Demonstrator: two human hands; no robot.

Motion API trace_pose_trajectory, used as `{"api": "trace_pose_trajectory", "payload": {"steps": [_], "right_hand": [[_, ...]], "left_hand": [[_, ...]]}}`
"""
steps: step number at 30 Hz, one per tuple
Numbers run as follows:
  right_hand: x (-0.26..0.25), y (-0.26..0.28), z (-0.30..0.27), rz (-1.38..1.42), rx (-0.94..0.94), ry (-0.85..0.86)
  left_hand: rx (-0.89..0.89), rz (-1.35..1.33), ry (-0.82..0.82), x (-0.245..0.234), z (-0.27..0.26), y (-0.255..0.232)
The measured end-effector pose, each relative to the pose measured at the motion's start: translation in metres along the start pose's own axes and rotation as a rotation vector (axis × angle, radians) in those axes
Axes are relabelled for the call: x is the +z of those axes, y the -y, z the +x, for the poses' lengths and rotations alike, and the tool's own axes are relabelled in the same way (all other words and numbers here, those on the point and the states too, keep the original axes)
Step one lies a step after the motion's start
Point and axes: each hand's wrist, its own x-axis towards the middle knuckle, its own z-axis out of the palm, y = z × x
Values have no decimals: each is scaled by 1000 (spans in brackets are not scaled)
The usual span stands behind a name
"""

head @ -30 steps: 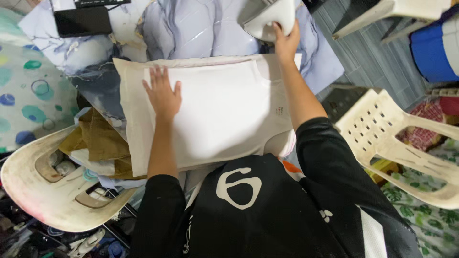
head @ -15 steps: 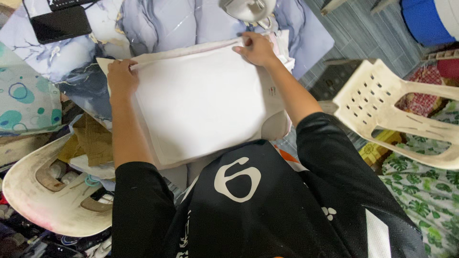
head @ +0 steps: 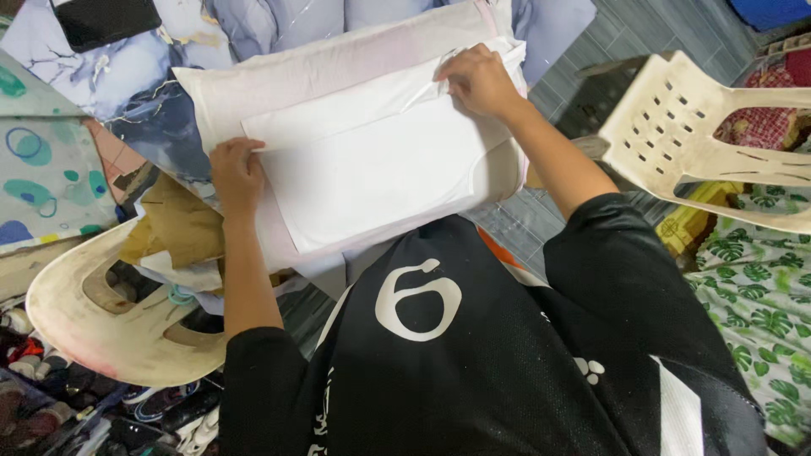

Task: The person irons a white shirt on a makeshift ironing board. They repeatedly smooth the fabric, use a white iron to press the shirt, and adjust the garment's position to cover different areas.

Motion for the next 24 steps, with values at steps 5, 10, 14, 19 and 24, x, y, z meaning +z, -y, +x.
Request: {"api": "trace_pose_trajectory", "payload": {"steps": [5,10,14,19,24], "right_hand": [[17,-1,5,-3,38,-159],[41,-42,44,435,551,-180],[56,-79,32,393,304,-267],[38,-79,-77,-69,847,-455],[50,-90,-135,282,1129,-623]], "left_hand": [[-16,-49,-114,10,16,13],[-608,-372,-90,39,66,43],[-570,-95,-220,75,51,64],[-556,183,-46,87,-50,36],[-503,220,-48,78,-52,-14]]}}
